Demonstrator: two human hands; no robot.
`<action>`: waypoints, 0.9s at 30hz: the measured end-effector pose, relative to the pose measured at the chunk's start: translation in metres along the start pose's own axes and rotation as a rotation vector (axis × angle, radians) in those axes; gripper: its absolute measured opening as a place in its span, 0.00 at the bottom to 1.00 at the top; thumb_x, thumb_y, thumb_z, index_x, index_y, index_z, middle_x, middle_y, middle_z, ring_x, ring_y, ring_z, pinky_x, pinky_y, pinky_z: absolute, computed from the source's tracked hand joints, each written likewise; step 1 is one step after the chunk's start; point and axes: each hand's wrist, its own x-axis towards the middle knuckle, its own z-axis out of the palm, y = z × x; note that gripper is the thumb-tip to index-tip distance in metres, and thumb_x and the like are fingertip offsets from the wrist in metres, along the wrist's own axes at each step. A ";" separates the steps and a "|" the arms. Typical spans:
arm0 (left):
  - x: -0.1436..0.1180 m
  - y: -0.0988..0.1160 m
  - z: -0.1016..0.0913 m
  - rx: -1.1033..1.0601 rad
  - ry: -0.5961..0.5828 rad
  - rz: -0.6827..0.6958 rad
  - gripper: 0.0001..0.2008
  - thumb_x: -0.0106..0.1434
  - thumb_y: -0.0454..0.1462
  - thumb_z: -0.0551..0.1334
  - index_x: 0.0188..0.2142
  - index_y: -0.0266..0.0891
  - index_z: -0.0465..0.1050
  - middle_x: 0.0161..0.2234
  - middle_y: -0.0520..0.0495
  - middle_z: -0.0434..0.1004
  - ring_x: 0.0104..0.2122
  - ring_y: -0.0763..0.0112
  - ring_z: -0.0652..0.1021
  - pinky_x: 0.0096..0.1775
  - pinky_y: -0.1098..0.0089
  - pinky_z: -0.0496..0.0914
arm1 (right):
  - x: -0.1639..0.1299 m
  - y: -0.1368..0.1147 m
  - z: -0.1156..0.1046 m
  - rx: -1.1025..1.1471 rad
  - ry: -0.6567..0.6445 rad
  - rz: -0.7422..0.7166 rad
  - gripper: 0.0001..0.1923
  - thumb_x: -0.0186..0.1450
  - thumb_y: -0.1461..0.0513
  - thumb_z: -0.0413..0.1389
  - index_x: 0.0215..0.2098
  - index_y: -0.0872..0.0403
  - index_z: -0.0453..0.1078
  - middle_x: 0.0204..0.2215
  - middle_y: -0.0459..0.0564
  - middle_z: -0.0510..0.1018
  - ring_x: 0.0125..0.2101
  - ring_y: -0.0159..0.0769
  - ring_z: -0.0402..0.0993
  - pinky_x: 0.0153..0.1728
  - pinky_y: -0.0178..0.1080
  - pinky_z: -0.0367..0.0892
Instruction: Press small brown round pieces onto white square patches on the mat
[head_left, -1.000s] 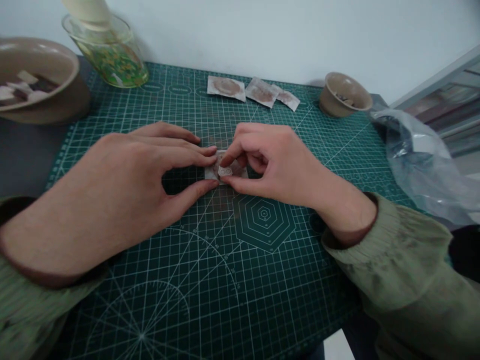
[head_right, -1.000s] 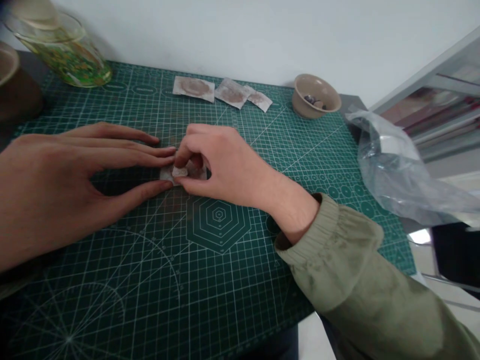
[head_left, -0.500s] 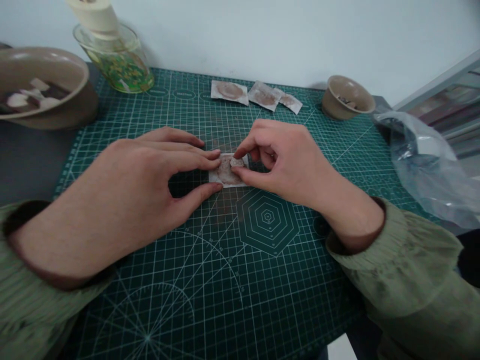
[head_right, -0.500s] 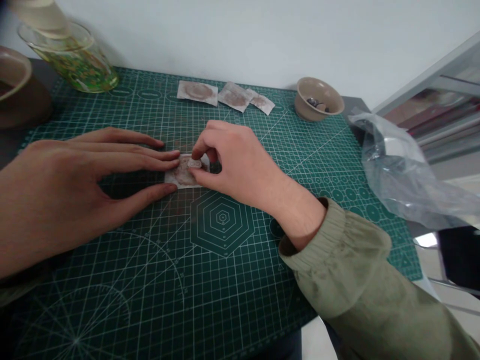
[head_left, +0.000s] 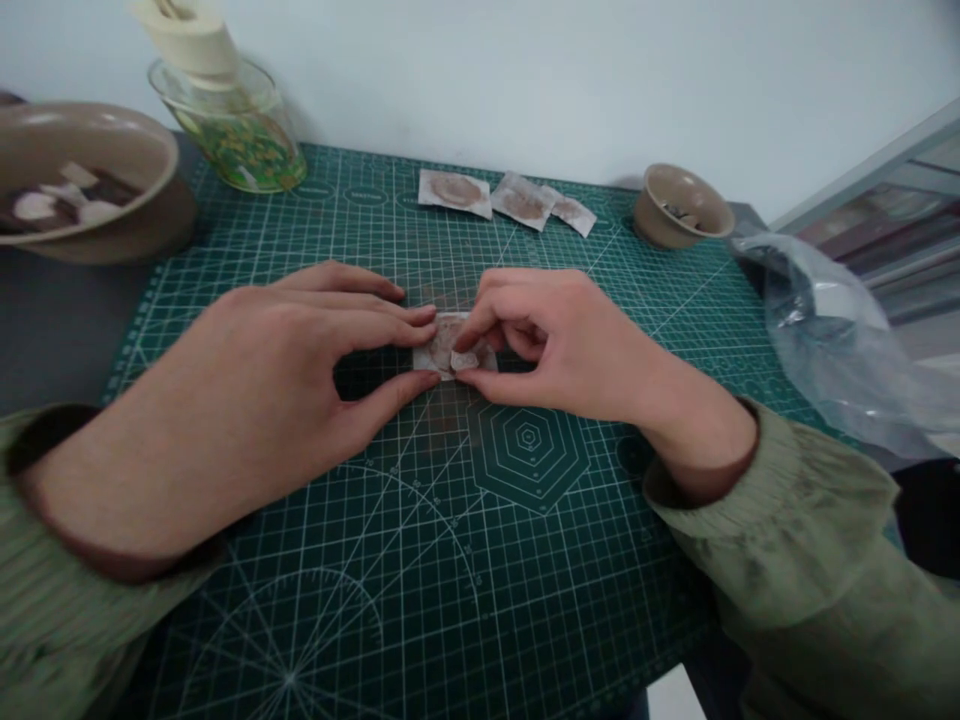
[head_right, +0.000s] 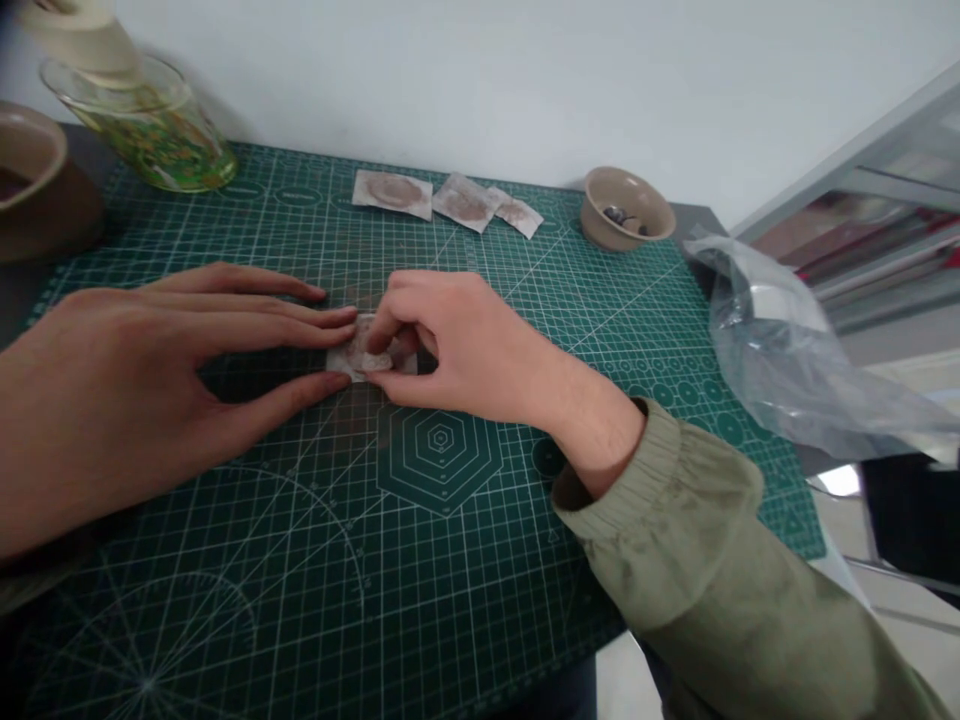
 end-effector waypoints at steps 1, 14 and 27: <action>0.000 0.000 0.000 -0.009 0.004 0.003 0.24 0.85 0.58 0.59 0.59 0.54 0.90 0.58 0.51 0.94 0.61 0.48 0.89 0.61 0.49 0.85 | -0.001 0.001 -0.001 -0.018 0.021 0.017 0.04 0.71 0.63 0.73 0.43 0.52 0.84 0.36 0.44 0.82 0.33 0.34 0.74 0.38 0.40 0.68; 0.000 0.000 -0.001 -0.098 0.060 0.039 0.20 0.85 0.54 0.66 0.65 0.50 0.87 0.61 0.49 0.92 0.62 0.52 0.89 0.67 0.50 0.85 | -0.006 -0.007 0.000 0.341 0.227 0.186 0.12 0.70 0.57 0.80 0.45 0.54 0.87 0.28 0.41 0.84 0.23 0.28 0.71 0.24 0.36 0.62; 0.006 0.021 -0.013 -0.292 0.276 -0.006 0.02 0.81 0.42 0.73 0.49 0.49 0.86 0.44 0.55 0.94 0.39 0.68 0.91 0.45 0.67 0.88 | -0.003 -0.012 0.008 0.742 0.187 0.144 0.26 0.62 0.67 0.85 0.54 0.52 0.84 0.43 0.47 0.93 0.27 0.29 0.85 0.25 0.29 0.74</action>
